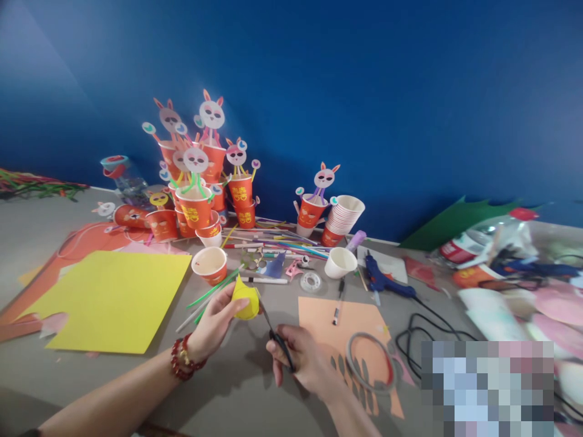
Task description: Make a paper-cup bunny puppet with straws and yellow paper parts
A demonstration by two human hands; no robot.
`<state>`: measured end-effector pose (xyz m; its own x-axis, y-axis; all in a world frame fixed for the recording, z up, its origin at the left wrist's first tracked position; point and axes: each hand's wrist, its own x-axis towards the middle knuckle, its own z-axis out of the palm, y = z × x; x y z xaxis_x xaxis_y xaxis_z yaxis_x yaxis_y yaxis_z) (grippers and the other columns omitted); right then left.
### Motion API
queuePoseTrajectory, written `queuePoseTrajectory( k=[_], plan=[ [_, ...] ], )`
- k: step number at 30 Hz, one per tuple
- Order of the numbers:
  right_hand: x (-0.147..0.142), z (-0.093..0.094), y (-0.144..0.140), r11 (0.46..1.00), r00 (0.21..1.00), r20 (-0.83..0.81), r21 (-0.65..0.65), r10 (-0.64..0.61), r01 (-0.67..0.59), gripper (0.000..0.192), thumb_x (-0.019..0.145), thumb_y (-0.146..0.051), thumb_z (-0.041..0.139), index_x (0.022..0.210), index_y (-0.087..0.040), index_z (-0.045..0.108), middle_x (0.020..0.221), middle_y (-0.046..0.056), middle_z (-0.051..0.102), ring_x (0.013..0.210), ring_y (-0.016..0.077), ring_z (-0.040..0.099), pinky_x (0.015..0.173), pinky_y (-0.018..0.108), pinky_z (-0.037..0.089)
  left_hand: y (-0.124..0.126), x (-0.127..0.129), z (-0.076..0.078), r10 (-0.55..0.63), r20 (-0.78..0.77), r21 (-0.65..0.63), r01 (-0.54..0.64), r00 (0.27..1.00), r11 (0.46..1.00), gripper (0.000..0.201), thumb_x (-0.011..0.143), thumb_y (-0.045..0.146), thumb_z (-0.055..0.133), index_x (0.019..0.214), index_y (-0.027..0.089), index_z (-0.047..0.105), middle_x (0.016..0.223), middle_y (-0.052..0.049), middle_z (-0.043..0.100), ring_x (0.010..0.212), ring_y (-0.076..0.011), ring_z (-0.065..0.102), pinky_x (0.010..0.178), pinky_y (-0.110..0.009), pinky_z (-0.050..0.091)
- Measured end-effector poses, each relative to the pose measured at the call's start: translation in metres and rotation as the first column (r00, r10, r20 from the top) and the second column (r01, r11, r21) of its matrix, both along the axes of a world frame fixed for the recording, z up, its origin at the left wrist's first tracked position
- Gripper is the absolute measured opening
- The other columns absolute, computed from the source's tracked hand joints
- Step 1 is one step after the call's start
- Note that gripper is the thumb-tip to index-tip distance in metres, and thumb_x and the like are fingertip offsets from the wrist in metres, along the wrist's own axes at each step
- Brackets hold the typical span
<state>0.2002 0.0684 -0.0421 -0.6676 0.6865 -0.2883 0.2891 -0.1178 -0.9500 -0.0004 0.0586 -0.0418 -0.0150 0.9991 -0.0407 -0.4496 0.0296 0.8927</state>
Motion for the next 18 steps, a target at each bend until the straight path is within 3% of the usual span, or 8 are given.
queuePoseTrajectory(
  k=[18],
  plan=[
    [0.005,-0.0105,0.0011,0.999,0.999,-0.027,0.037,0.04,-0.039,0.053,0.088,-0.071,0.047,0.07,-0.02,0.044,0.045,-0.002,0.057,0.038,0.007,0.034,0.041,0.021,0.021,0.0004,-0.0011,-0.0022,-0.017,0.012,0.031,0.017,1.0,0.999,0.022,0.083,0.031,0.069,0.099,0.015,0.068,0.083,-0.005,0.074,0.073,-0.0179,0.069,0.063,-0.024,0.05]
  ],
)
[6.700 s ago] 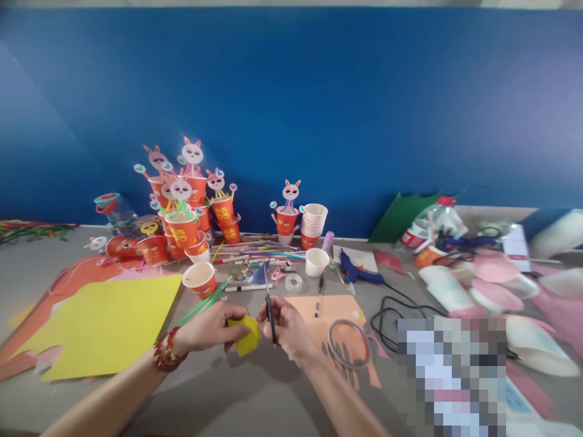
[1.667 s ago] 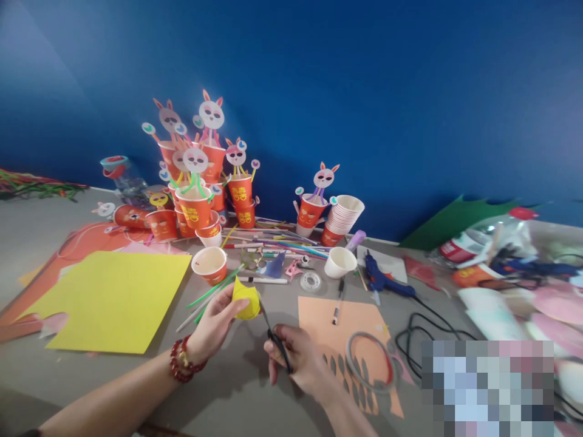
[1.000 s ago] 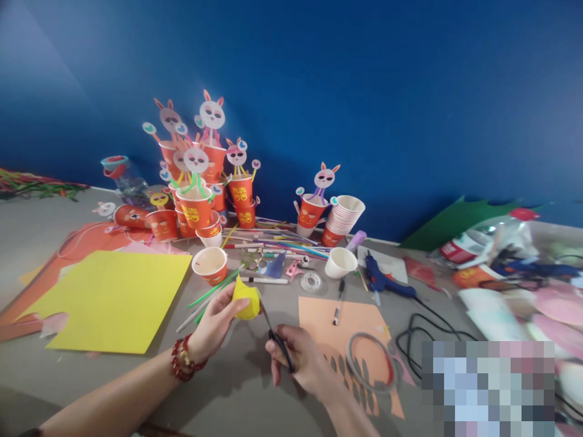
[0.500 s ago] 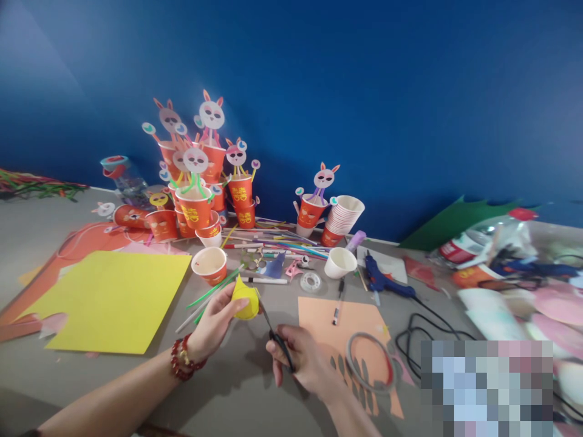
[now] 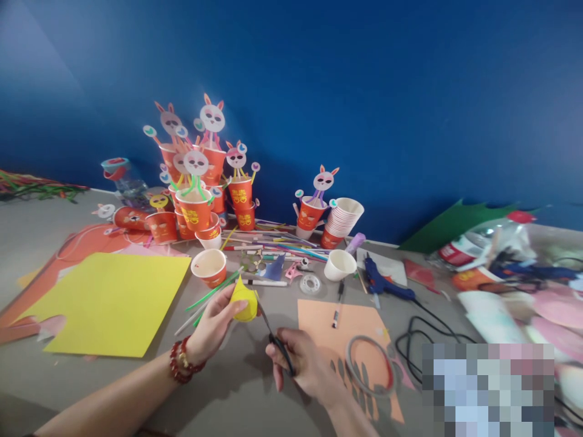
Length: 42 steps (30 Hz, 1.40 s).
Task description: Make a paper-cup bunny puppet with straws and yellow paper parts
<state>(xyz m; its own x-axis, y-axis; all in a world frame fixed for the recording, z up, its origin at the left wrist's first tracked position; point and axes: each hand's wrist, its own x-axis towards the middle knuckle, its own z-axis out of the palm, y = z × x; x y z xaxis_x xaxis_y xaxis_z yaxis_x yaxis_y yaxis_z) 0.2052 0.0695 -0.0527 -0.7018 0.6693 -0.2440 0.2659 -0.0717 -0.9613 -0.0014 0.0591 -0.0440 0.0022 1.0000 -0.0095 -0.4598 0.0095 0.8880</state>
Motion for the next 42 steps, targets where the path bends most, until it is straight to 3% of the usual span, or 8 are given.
queuePoseTrajectory(
  k=[9,21,30,42],
  plan=[
    [-0.0013,0.0068,0.0005,1.0,1.0,0.026,-0.024,-0.012,0.013,0.055,0.085,-0.074,0.049,0.069,-0.021,0.043,0.044,-0.003,0.055,0.037,0.0074,0.034,0.041,0.021,0.021,0.0009,-0.0012,0.0001,-0.002,-0.014,0.008,0.003,1.0,1.0,0.023,0.084,0.032,0.068,0.099,0.015,0.067,0.082,-0.006,0.074,0.075,-0.0185,0.069,0.064,-0.024,0.05],
    [0.0002,0.0023,0.0018,1.0,1.0,0.027,-0.009,-0.014,0.014,0.054,0.087,-0.071,0.05,0.068,-0.021,0.044,0.043,-0.003,0.055,0.039,0.0077,0.035,0.043,0.022,0.021,0.0006,-0.001,-0.0031,0.015,-0.01,0.025,-0.015,1.0,1.0,0.023,0.084,0.033,0.068,0.098,0.014,0.066,0.082,-0.006,0.074,0.074,-0.019,0.069,0.067,-0.027,0.052],
    [-0.003,0.0088,-0.0001,0.999,0.998,0.052,-0.035,-0.029,0.031,0.056,0.083,-0.074,0.051,0.068,-0.021,0.044,0.043,-0.003,0.055,0.038,0.0078,0.034,0.043,0.022,0.021,0.0021,-0.0029,-0.0046,0.035,-0.024,0.024,-0.034,0.999,0.999,0.018,0.086,0.033,0.066,0.089,0.016,0.062,0.079,-0.005,0.074,0.07,-0.0168,0.068,0.067,-0.026,0.05],
    [-0.001,0.0072,0.0005,0.997,1.0,0.008,-0.078,0.006,-0.005,0.056,0.079,-0.076,0.053,0.074,-0.021,0.046,0.049,-0.001,0.062,0.043,0.0107,0.046,0.048,0.023,0.024,-0.0026,-0.0006,-0.0012,-0.109,-0.161,0.008,0.111,0.981,0.994,0.028,0.083,0.041,0.068,0.087,0.013,0.065,0.076,-0.007,0.073,0.067,-0.0154,0.063,0.064,-0.025,0.049]
  ],
)
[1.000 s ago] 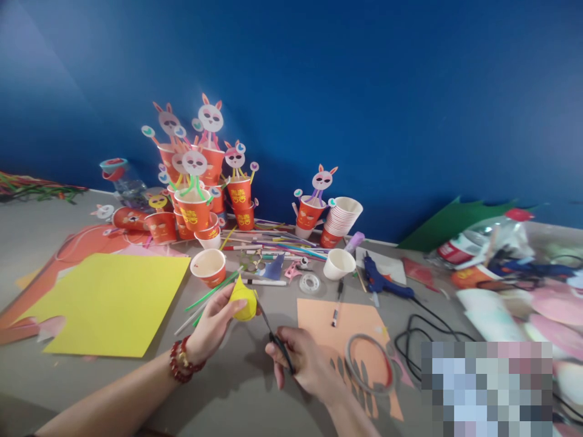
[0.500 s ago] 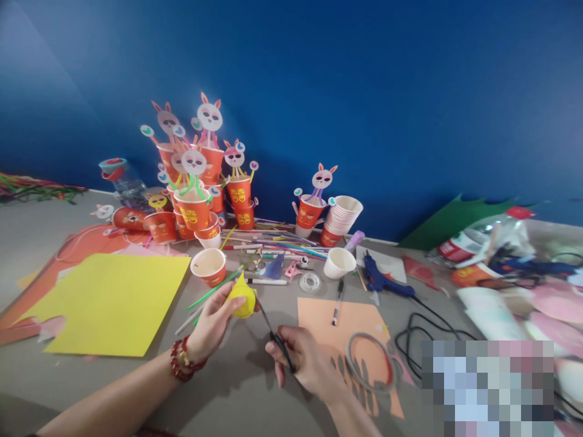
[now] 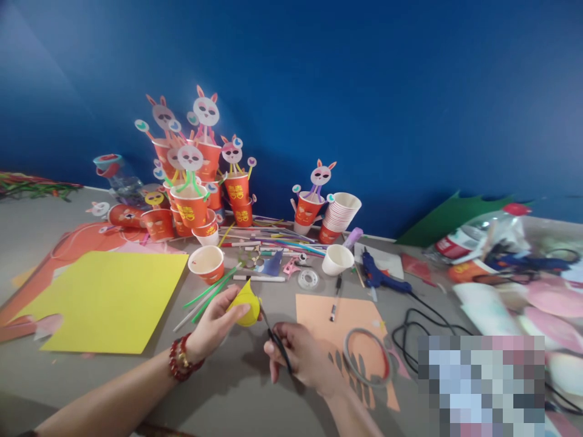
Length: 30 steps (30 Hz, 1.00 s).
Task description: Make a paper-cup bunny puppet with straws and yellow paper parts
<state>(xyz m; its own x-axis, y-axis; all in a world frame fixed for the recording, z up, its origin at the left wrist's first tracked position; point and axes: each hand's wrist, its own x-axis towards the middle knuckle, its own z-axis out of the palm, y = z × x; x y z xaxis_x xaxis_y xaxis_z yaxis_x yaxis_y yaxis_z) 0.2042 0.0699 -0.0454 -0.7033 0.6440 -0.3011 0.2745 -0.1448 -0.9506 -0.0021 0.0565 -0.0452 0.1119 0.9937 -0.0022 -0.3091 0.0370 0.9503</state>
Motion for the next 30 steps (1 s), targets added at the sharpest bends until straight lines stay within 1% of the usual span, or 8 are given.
queuePoseTrajectory(
  k=[6,14,21,30],
  plan=[
    [0.0008,0.0032,0.0003,1.0,1.0,-0.018,0.015,0.009,-0.008,0.056,0.081,-0.076,0.052,0.073,-0.021,0.046,0.049,-0.001,0.062,0.044,0.0112,0.047,0.048,0.022,0.026,-0.0002,0.0002,-0.001,0.002,0.014,-0.006,-0.002,1.0,1.0,0.028,0.083,0.041,0.068,0.088,0.014,0.066,0.077,-0.007,0.074,0.068,-0.0167,0.064,0.065,-0.026,0.049],
    [0.0005,0.0002,0.0006,1.0,0.999,-0.05,0.02,0.008,-0.007,0.055,0.083,-0.074,0.051,0.074,-0.02,0.045,0.049,0.0,0.061,0.041,0.0097,0.043,0.046,0.022,0.025,-0.001,0.0011,0.0048,0.013,0.037,-0.022,-0.012,0.999,1.0,0.027,0.082,0.04,0.07,0.086,0.014,0.067,0.076,-0.008,0.074,0.068,-0.0172,0.066,0.065,-0.026,0.049],
    [0.0018,-0.0012,0.0002,1.0,0.998,-0.062,0.026,0.004,-0.002,0.055,0.085,-0.073,0.05,0.074,-0.019,0.046,0.049,0.0,0.061,0.041,0.0095,0.044,0.046,0.021,0.026,-0.0016,-0.0001,0.0012,-0.007,0.097,-0.015,0.008,0.995,1.0,0.023,0.083,0.037,0.069,0.084,0.015,0.063,0.074,-0.006,0.074,0.068,-0.0168,0.067,0.066,-0.025,0.049],
    [0.0024,0.0032,0.0021,0.999,1.0,-0.021,0.045,0.014,-0.013,0.055,0.085,-0.073,0.05,0.072,-0.02,0.045,0.048,-0.001,0.06,0.041,0.0087,0.038,0.045,0.022,0.021,-0.0012,-0.0001,0.0017,0.012,0.09,-0.042,-0.008,0.996,0.999,0.023,0.082,0.038,0.07,0.083,0.015,0.066,0.073,-0.006,0.074,0.067,-0.0175,0.067,0.066,-0.026,0.05]
  ],
)
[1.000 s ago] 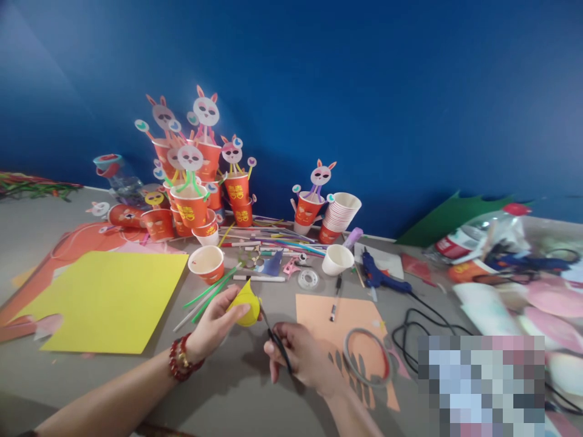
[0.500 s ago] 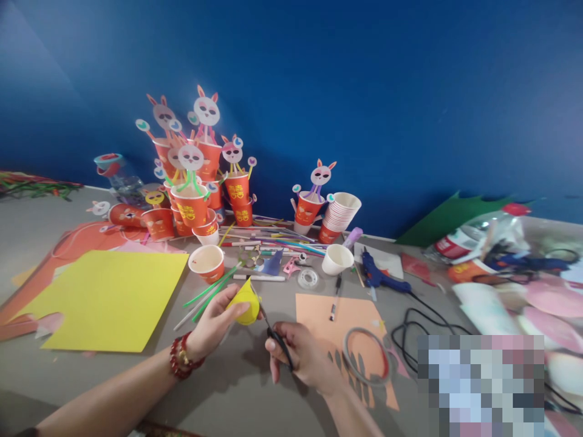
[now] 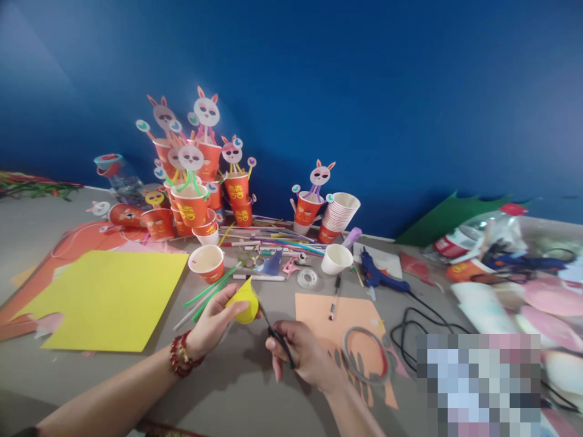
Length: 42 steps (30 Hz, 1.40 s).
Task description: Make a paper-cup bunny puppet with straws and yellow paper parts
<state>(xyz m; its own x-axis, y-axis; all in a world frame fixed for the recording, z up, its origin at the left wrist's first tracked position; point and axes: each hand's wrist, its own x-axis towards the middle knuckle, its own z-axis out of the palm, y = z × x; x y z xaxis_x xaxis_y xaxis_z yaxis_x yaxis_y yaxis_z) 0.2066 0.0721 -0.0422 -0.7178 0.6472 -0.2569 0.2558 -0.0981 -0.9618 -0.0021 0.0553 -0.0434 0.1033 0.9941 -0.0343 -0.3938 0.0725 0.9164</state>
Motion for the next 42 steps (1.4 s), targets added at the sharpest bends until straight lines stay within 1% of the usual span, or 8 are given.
queuePoseTrajectory(
  k=[4,9,17,22,26,29,35,42],
  plan=[
    [0.0004,0.0003,0.0008,1.0,1.0,0.009,0.013,0.006,-0.006,0.056,0.084,-0.074,0.049,0.071,-0.021,0.045,0.046,-0.002,0.059,0.041,0.0089,0.037,0.045,0.023,0.021,0.0008,-0.0007,0.0016,0.006,0.002,-0.005,-0.006,1.0,1.0,0.024,0.08,0.038,0.072,0.082,0.015,0.065,0.072,-0.006,0.074,0.066,-0.0179,0.067,0.064,-0.025,0.05],
    [0.0014,-0.0016,0.0025,1.0,1.0,0.023,0.025,0.004,-0.004,0.057,0.083,-0.075,0.049,0.069,-0.02,0.046,0.046,-0.001,0.058,0.041,0.0089,0.037,0.045,0.023,0.021,0.0019,-0.0012,0.0024,-0.017,0.028,-0.003,0.017,0.999,1.0,0.024,0.079,0.038,0.073,0.081,0.015,0.065,0.072,-0.007,0.074,0.066,-0.0184,0.069,0.064,-0.026,0.05],
    [0.0034,0.0016,0.0034,0.999,0.999,0.037,0.045,0.017,-0.018,0.055,0.086,-0.072,0.05,0.067,-0.02,0.045,0.045,-0.001,0.058,0.042,0.009,0.039,0.047,0.023,0.024,0.0027,-0.0019,-0.002,-0.038,0.056,0.004,0.037,0.998,0.999,0.023,0.08,0.037,0.072,0.083,0.015,0.065,0.075,-0.007,0.075,0.068,-0.0194,0.07,0.066,-0.027,0.052],
    [0.004,0.0,0.0037,0.999,0.999,0.053,0.049,0.015,-0.017,0.056,0.085,-0.073,0.05,0.067,-0.02,0.045,0.044,-0.002,0.057,0.042,0.0087,0.037,0.046,0.022,0.023,0.0022,-0.0025,-0.0042,-0.032,0.053,-0.003,0.032,0.998,0.999,0.024,0.081,0.037,0.072,0.084,0.015,0.066,0.076,-0.007,0.075,0.07,-0.0203,0.071,0.066,-0.028,0.053],
    [0.0047,-0.0041,0.0034,0.999,0.999,0.034,0.032,0.014,-0.015,0.054,0.086,-0.071,0.049,0.069,-0.02,0.045,0.045,-0.003,0.057,0.042,0.009,0.039,0.046,0.022,0.024,0.0019,-0.002,-0.0017,-0.032,0.061,0.005,0.032,0.998,0.999,0.02,0.082,0.035,0.071,0.084,0.016,0.065,0.075,-0.006,0.076,0.07,-0.019,0.071,0.066,-0.026,0.052],
    [0.0054,-0.0047,0.0033,0.999,1.0,0.025,0.035,0.018,-0.019,0.053,0.088,-0.07,0.049,0.07,-0.02,0.045,0.046,-0.002,0.058,0.042,0.0091,0.039,0.047,0.022,0.024,0.0023,-0.0018,0.0,-0.02,0.058,0.006,0.02,0.998,1.0,0.022,0.081,0.037,0.071,0.083,0.015,0.065,0.075,-0.007,0.076,0.069,-0.0196,0.071,0.066,-0.027,0.053],
    [0.0055,-0.0052,0.0026,0.999,0.999,0.028,0.04,0.018,-0.019,0.052,0.088,-0.07,0.048,0.071,-0.021,0.045,0.048,-0.001,0.06,0.043,0.0094,0.04,0.047,0.023,0.024,0.0031,-0.0016,-0.0013,-0.001,0.053,0.001,0.001,0.999,1.0,0.02,0.082,0.035,0.07,0.083,0.016,0.064,0.075,-0.007,0.076,0.069,-0.0196,0.071,0.067,-0.027,0.053],
    [0.0006,-0.0027,0.0012,1.0,1.0,0.008,0.023,0.004,-0.004,0.056,0.086,-0.074,0.047,0.069,-0.021,0.044,0.045,-0.001,0.057,0.04,0.0081,0.034,0.044,0.023,0.02,0.0028,-0.0013,-0.005,-0.008,0.044,0.02,0.007,0.999,1.0,0.023,0.083,0.038,0.069,0.083,0.016,0.063,0.077,-0.007,0.076,0.071,-0.0201,0.071,0.067,-0.027,0.052]
  ],
)
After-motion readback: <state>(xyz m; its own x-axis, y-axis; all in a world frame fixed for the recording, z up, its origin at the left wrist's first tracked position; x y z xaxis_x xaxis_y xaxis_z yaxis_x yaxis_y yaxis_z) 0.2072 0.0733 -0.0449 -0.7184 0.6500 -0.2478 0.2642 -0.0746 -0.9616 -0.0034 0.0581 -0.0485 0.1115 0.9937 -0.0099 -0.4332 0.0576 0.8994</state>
